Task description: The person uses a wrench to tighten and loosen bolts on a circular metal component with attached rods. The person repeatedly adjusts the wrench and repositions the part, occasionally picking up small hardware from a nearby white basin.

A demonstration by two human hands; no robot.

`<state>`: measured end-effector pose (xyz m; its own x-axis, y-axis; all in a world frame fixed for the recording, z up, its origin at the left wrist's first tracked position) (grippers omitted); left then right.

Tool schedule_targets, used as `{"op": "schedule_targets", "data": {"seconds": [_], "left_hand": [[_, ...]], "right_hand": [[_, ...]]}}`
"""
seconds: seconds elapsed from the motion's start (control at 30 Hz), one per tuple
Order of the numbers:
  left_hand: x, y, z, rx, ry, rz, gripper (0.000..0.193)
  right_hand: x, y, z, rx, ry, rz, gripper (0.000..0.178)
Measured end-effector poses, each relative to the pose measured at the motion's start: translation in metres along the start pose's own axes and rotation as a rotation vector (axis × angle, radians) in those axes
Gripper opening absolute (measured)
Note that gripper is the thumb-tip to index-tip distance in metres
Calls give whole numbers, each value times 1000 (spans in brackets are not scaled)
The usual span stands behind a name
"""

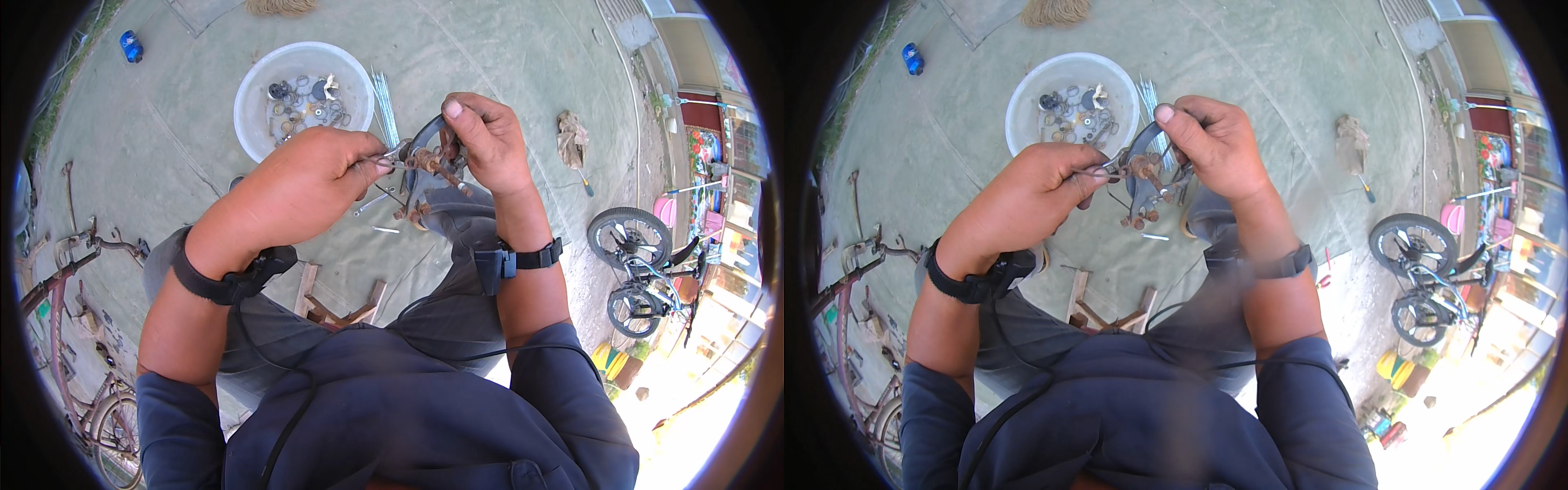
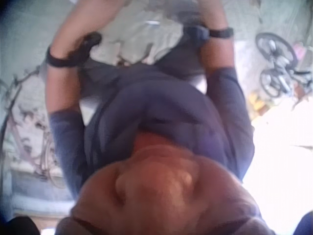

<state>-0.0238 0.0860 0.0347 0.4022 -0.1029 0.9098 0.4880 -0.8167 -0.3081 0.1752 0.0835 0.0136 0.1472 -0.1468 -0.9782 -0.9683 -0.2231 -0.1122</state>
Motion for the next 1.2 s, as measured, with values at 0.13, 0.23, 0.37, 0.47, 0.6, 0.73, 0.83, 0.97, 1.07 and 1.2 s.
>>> {"op": "schedule_targets", "data": {"seconds": [0.13, 0.23, 0.37, 0.47, 0.6, 0.73, 0.83, 0.97, 1.07, 1.2], "left_hand": [[0, 0, -1, -147, -38, 10, 19], [3, 2, -2, -222, -8, 73, 20], [6, 4, -4, -297, -10, 42, 21], [11, -5, -8, -192, 26, -1, 25], [15, -11, -7, 25, 190, -109, 20], [12, -2, 1, 211, 391, -161, 21], [6, 10, 12, 287, 430, -245, 22], [7, 11, 16, 396, 509, -134, 22], [9, 11, 15, 440, 527, -66, 24], [8, 12, 16, 479, 524, -118, 25]], "right_hand": [[-4, 3, 0, -107, -83, -64, 32], [-8, 8, -3, -202, -145, -127, 32], [-7, 13, -5, -241, -137, 1, 35], [-7, 10, -2, -220, -172, 221, 40], [1, 15, 5, -228, -147, 750, 49], [11, 30, 9, -214, -97, 1094, 54], [11, 41, 9, -262, -72, 1194, 56], [12, 48, 7, -257, -21, 1274, 55], [14, 48, 6, -224, 5, 1278, 52], [16, 49, 6, -240, 19, 1315, 48]]}}
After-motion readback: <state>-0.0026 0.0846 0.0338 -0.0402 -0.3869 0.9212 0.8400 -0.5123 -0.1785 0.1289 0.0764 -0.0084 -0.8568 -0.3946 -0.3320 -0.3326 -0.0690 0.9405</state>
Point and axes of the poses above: each hand's wrist, its own z-axis towards the middle knuckle, its own y-axis out of the palm, x = y × z, the point moved 6 cm from there along z, towards the middle knuckle, and after that the axes turned 8 degrees about -x, right-handed, at the moved point
